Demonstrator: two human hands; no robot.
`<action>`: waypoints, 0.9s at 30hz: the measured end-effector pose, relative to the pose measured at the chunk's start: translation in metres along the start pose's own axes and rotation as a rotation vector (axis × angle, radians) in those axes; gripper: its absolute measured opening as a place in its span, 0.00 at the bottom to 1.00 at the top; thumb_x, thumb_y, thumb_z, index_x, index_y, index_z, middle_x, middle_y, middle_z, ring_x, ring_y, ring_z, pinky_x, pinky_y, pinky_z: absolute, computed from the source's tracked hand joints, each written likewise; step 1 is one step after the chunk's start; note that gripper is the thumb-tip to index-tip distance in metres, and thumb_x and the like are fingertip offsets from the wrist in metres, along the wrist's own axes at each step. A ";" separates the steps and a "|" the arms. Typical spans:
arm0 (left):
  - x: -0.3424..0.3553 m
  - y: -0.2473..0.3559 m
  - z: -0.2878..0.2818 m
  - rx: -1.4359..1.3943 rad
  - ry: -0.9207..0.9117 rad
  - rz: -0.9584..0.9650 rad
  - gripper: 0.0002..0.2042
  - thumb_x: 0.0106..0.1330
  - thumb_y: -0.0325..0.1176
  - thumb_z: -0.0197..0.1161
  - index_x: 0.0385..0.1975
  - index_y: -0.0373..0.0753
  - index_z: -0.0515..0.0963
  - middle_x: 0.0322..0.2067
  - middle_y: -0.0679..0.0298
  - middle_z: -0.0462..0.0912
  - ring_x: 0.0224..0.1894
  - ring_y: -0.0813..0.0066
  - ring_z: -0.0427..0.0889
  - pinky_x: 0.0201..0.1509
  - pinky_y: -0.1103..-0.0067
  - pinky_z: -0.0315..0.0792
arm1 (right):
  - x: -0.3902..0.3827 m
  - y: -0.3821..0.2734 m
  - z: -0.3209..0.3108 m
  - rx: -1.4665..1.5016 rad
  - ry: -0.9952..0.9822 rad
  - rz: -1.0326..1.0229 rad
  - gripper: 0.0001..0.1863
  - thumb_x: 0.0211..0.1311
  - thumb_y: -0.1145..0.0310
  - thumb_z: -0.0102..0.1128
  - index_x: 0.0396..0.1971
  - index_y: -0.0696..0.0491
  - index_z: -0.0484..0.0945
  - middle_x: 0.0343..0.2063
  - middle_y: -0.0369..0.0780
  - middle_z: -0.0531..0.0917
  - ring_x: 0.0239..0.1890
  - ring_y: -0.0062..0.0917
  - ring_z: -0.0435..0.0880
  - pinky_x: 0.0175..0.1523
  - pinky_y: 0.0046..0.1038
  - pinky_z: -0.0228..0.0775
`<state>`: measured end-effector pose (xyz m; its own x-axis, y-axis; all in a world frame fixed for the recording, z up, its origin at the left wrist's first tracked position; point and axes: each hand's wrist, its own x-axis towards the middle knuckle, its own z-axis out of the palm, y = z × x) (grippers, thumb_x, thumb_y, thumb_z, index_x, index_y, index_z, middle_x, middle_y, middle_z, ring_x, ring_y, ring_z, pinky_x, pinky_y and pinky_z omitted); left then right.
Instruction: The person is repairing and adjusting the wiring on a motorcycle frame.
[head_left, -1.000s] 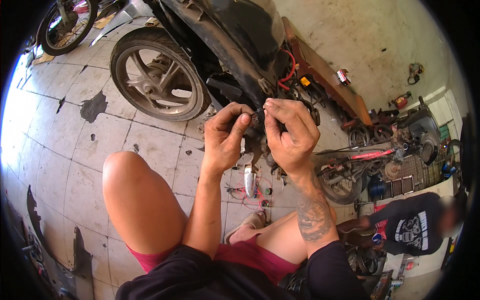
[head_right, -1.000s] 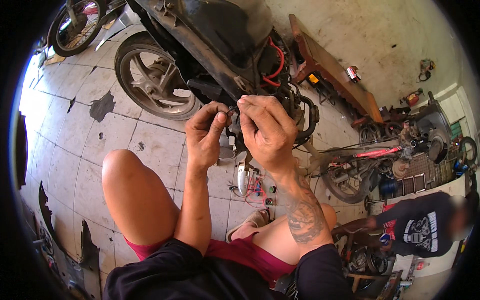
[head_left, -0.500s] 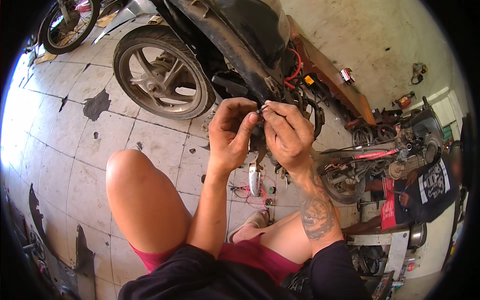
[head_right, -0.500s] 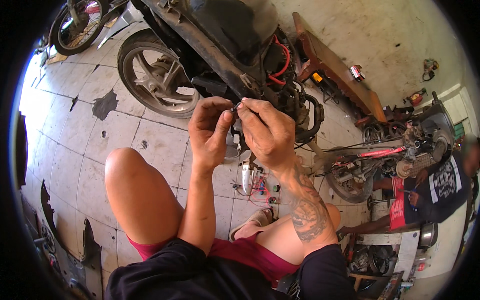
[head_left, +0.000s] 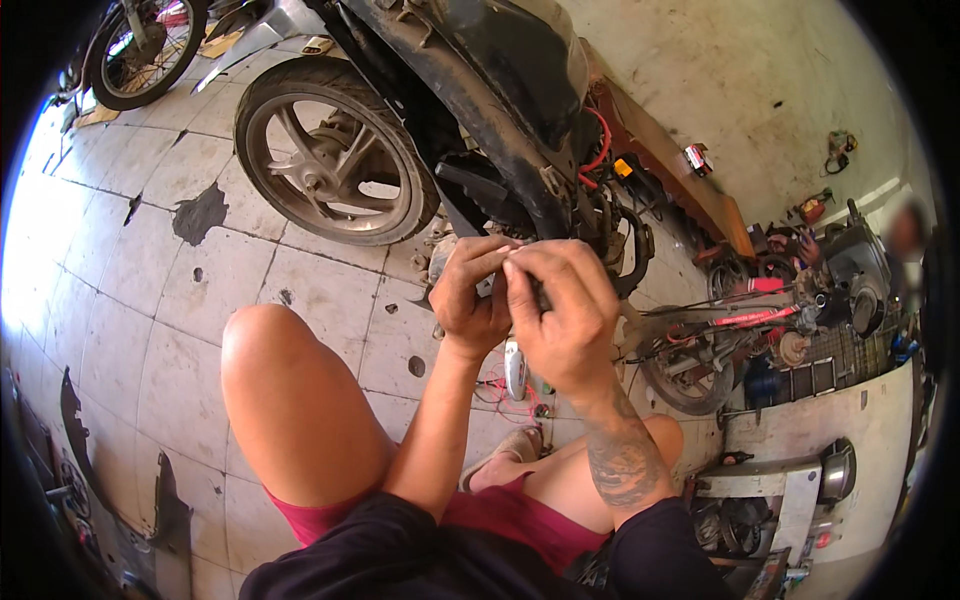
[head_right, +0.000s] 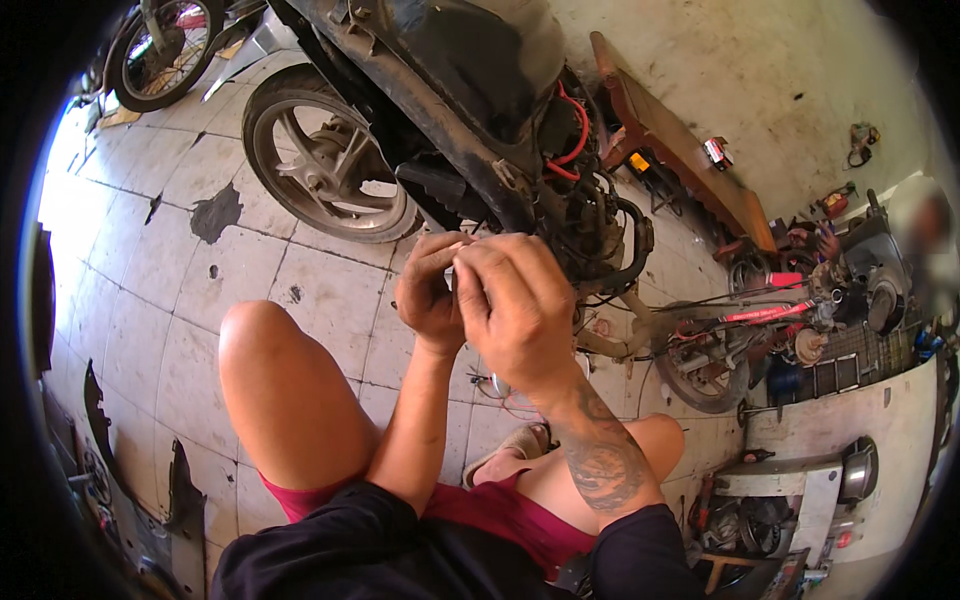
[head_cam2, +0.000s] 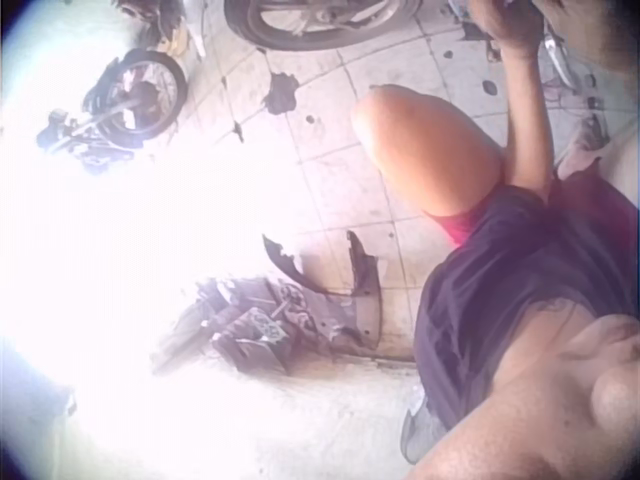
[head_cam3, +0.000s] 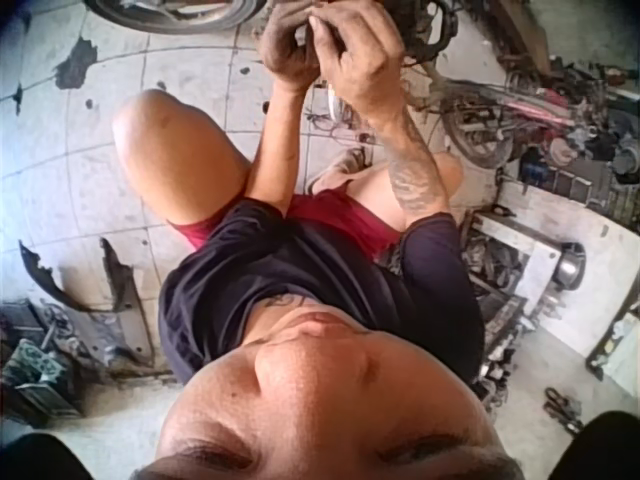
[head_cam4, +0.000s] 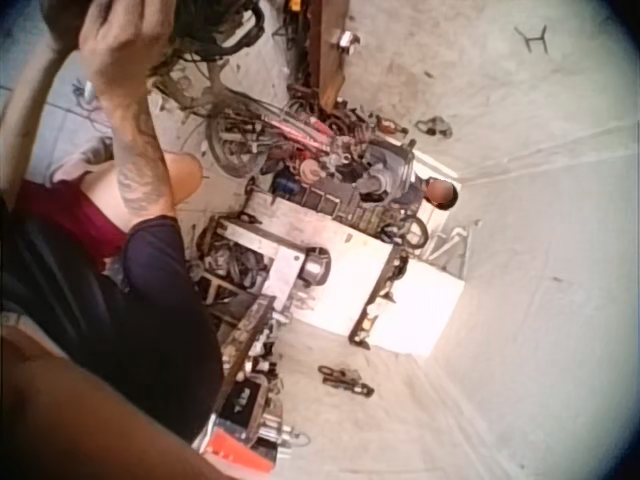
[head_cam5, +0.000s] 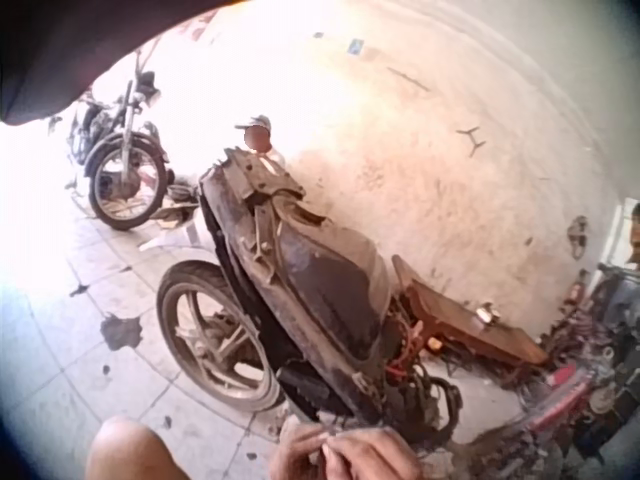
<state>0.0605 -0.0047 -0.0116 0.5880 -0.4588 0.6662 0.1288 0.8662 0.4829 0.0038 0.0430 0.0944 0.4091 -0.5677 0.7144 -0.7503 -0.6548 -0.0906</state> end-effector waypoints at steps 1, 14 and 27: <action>0.000 -0.001 -0.002 0.000 -0.001 0.001 0.12 0.54 0.17 0.66 0.37 0.35 0.77 0.35 0.55 0.84 0.35 0.59 0.84 0.37 0.73 0.78 | -0.001 -0.004 0.004 -0.001 0.023 -0.020 0.06 0.55 0.82 0.65 0.33 0.59 0.79 0.32 0.43 0.81 0.35 0.36 0.82 0.40 0.33 0.75; 0.002 -0.004 -0.002 0.648 -0.044 -0.081 0.10 0.46 0.32 0.77 0.29 0.49 0.86 0.48 0.65 0.72 0.56 0.64 0.64 0.61 0.68 0.58 | -0.024 -0.011 0.040 0.053 0.027 -0.020 0.08 0.56 0.81 0.64 0.36 0.60 0.79 0.32 0.44 0.81 0.33 0.38 0.82 0.37 0.33 0.75; -0.015 -0.009 -0.015 0.492 0.045 -0.243 0.06 0.58 0.29 0.73 0.27 0.36 0.81 0.44 0.59 0.68 0.47 0.68 0.70 0.48 0.75 0.67 | -0.022 -0.013 0.021 0.029 -0.133 -0.013 0.08 0.51 0.78 0.60 0.33 0.58 0.77 0.33 0.43 0.78 0.36 0.39 0.80 0.41 0.37 0.73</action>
<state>0.0628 -0.0029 -0.0345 0.6226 -0.6160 0.4825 -0.1171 0.5364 0.8358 0.0159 0.0538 0.0652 0.4853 -0.6187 0.6178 -0.7301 -0.6755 -0.1031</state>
